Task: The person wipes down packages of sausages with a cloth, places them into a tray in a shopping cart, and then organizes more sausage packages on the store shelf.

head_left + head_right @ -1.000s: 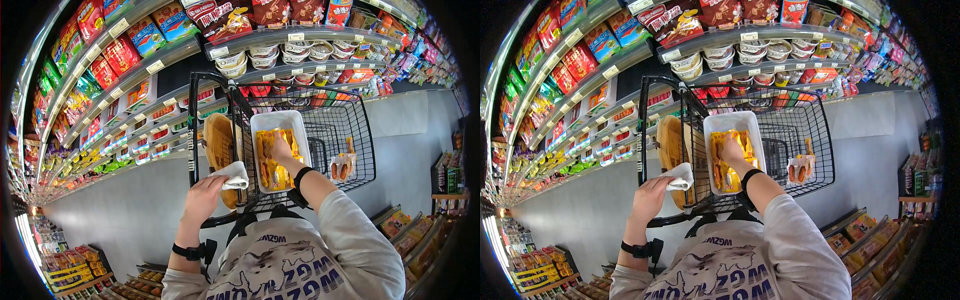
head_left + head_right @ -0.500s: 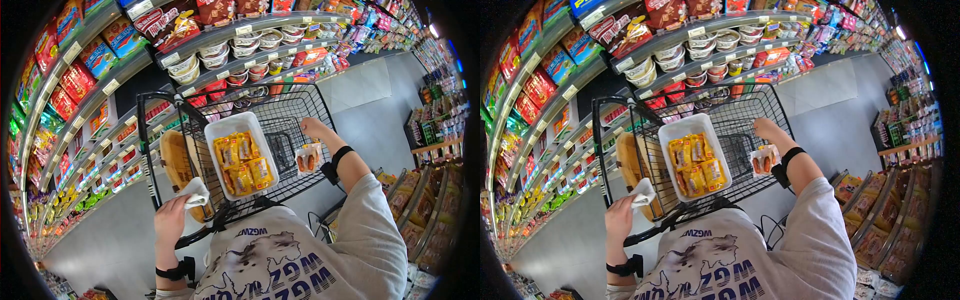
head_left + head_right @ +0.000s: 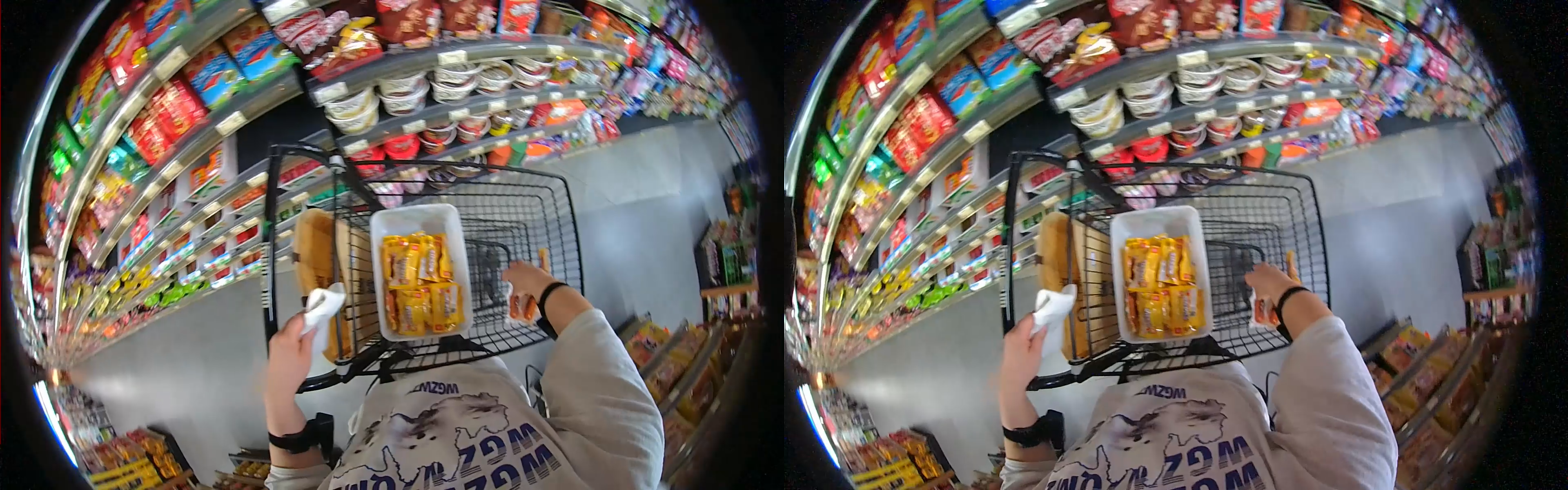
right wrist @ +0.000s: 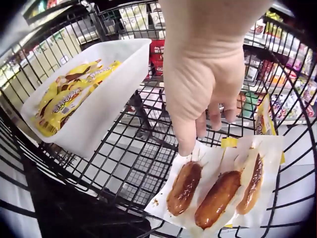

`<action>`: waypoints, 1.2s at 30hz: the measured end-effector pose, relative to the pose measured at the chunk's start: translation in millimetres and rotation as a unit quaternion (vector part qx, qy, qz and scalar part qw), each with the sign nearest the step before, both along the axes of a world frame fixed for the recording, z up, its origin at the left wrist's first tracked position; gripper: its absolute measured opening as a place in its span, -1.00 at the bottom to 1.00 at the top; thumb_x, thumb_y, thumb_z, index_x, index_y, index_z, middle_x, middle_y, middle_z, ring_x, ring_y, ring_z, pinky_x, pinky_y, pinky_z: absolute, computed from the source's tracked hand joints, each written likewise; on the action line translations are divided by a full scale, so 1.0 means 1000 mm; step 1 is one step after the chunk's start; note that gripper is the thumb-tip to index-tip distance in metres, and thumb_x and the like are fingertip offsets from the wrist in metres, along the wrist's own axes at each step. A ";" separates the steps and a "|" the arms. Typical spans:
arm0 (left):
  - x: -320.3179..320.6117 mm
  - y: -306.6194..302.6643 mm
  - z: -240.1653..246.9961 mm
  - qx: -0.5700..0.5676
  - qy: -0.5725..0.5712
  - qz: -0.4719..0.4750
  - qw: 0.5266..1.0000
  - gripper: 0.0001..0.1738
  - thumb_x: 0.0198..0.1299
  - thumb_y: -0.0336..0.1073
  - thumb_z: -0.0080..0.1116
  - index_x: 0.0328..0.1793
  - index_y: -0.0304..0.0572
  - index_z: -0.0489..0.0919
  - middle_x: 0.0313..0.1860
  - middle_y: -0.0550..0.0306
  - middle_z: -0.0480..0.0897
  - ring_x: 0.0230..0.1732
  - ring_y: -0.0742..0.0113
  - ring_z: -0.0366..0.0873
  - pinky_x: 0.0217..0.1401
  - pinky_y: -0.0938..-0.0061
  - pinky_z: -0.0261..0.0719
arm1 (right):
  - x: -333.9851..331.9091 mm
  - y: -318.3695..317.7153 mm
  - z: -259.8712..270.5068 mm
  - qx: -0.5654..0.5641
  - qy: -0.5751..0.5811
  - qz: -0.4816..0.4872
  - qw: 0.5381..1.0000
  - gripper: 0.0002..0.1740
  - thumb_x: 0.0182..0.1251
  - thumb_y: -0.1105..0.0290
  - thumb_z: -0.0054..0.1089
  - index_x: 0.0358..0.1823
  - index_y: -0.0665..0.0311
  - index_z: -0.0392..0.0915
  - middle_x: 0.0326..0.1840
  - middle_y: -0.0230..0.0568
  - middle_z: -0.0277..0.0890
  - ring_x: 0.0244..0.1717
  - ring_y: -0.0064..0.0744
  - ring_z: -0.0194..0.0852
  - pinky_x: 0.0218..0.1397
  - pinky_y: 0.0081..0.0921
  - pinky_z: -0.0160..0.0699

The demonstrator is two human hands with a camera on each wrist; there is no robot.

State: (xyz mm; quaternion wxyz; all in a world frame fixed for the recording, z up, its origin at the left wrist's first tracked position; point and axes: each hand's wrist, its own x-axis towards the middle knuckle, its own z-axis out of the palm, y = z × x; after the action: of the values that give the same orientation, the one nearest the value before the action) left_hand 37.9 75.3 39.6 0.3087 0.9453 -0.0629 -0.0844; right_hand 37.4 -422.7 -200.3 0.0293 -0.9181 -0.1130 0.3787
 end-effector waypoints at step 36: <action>0.038 -0.129 0.059 -0.079 -0.214 -0.183 0.956 -0.39 0.20 -0.39 0.03 0.43 -0.02 0.27 0.47 -0.07 0.16 0.48 -0.12 0.03 0.45 0.05 0.08 | 0.045 0.213 0.278 0.803 0.166 -0.439 0.368 -0.51 0.49 0.17 -0.23 0.35 0.22 0.20 0.33 -0.15 0.27 0.34 -0.25 0.23 0.26 -0.23 0.39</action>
State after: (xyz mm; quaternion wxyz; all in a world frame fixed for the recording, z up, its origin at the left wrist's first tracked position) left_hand 76.2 -53.6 98.5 0.3412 0.8862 -0.3057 0.0698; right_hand 82.5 -209.6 77.9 0.9328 -0.3009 0.0628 0.1880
